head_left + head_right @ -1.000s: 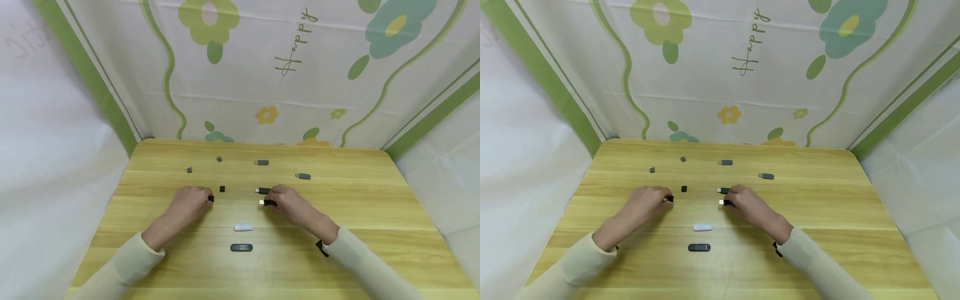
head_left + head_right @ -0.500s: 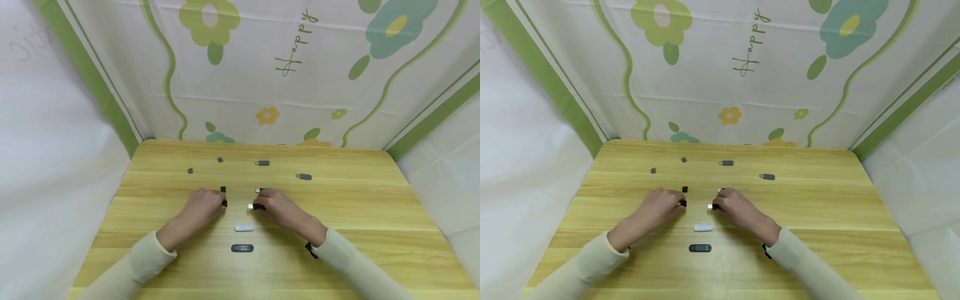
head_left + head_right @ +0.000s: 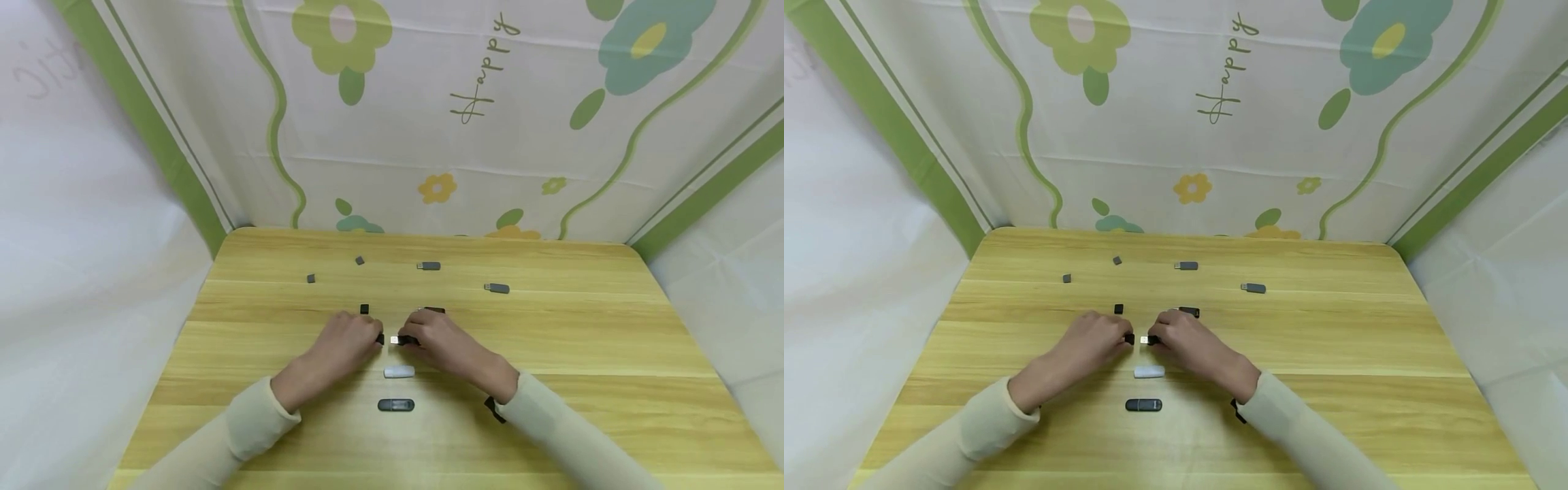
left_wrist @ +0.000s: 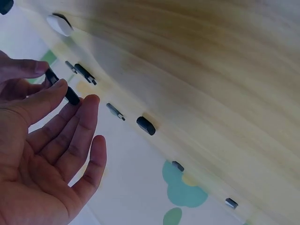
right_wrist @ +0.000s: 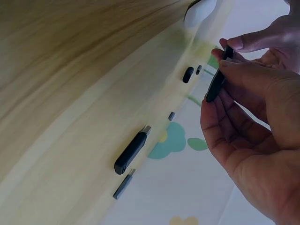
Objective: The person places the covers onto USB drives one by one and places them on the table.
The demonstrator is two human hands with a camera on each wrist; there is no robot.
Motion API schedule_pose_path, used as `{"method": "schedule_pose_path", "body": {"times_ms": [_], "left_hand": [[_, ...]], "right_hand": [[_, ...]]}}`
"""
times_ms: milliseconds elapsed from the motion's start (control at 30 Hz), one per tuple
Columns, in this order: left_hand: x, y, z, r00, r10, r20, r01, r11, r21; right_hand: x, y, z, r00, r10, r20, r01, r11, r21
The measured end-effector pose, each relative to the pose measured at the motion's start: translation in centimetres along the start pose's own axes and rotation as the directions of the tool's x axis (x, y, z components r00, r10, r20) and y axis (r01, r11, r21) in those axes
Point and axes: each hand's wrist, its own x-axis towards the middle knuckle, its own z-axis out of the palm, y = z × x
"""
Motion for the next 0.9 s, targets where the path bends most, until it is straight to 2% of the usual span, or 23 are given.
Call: {"method": "schedule_pose_path", "body": {"times_ms": [400,900], "left_hand": [[0.47,0.76,0.23,1.0,-0.022,0.019,0.023,0.999,-0.027],[0.74,0.98,0.45,1.0,-0.007,-0.023,0.006,1.0,-0.028]], "right_hand": [[0.35,-0.42,0.06,1.0,-0.009,0.021,0.01,0.999,-0.032],[0.38,-0.26,0.44,1.0,-0.018,0.016,0.019,0.998,-0.058]]}}
